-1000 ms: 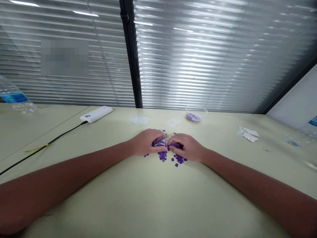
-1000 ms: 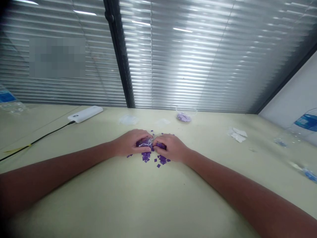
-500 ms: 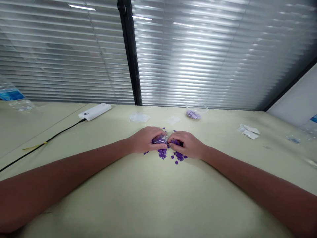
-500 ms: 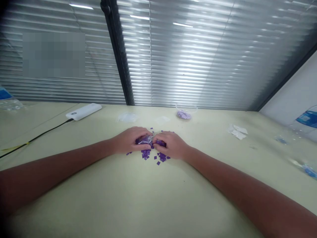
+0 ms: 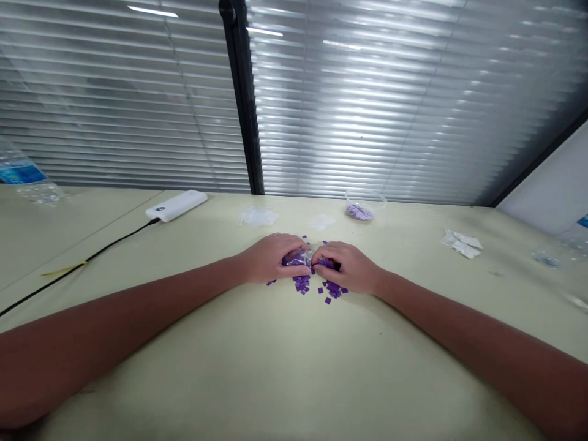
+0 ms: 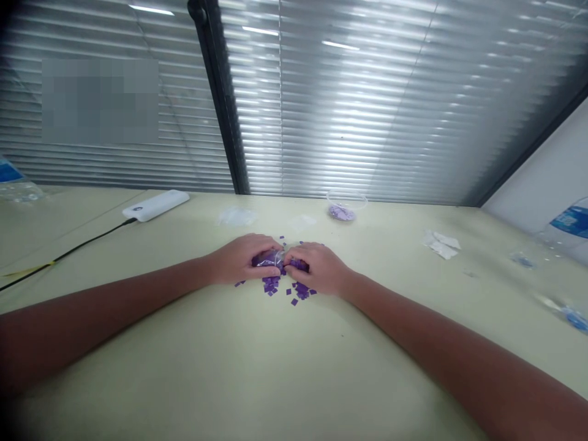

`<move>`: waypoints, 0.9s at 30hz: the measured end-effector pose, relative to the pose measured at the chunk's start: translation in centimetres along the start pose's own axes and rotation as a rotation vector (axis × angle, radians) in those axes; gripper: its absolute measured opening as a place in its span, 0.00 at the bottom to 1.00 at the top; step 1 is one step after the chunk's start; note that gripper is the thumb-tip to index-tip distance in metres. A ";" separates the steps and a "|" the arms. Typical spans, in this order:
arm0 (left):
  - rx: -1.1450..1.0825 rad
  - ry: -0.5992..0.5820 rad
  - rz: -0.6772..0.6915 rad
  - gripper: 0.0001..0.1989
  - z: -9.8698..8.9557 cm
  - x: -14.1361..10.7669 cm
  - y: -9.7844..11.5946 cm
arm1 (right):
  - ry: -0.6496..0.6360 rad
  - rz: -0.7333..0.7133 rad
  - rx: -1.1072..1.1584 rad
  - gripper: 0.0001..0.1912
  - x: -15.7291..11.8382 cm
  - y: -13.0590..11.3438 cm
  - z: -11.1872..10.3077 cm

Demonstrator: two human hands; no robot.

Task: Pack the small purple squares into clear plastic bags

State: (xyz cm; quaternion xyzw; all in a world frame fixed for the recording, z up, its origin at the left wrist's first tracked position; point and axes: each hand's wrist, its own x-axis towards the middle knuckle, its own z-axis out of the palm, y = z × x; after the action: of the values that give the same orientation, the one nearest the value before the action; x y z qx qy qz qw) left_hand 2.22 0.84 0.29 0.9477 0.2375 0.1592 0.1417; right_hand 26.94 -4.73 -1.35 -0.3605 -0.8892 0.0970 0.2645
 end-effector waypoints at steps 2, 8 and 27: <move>0.002 -0.002 -0.002 0.26 0.0 0.0 0.0 | -0.001 0.000 -0.001 0.04 0.0 0.0 0.0; 0.010 -0.005 -0.001 0.25 0.0 0.0 -0.1 | -0.008 0.012 0.005 0.04 0.0 0.0 -0.1; 0.017 -0.014 -0.010 0.25 0.0 0.0 0.0 | 0.003 0.013 0.020 0.04 0.0 -0.1 -0.1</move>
State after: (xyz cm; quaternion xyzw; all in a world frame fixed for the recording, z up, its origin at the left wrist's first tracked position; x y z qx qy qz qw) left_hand 2.22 0.81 0.32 0.9488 0.2424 0.1498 0.1362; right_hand 26.90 -4.81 -1.21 -0.3636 -0.8855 0.1070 0.2689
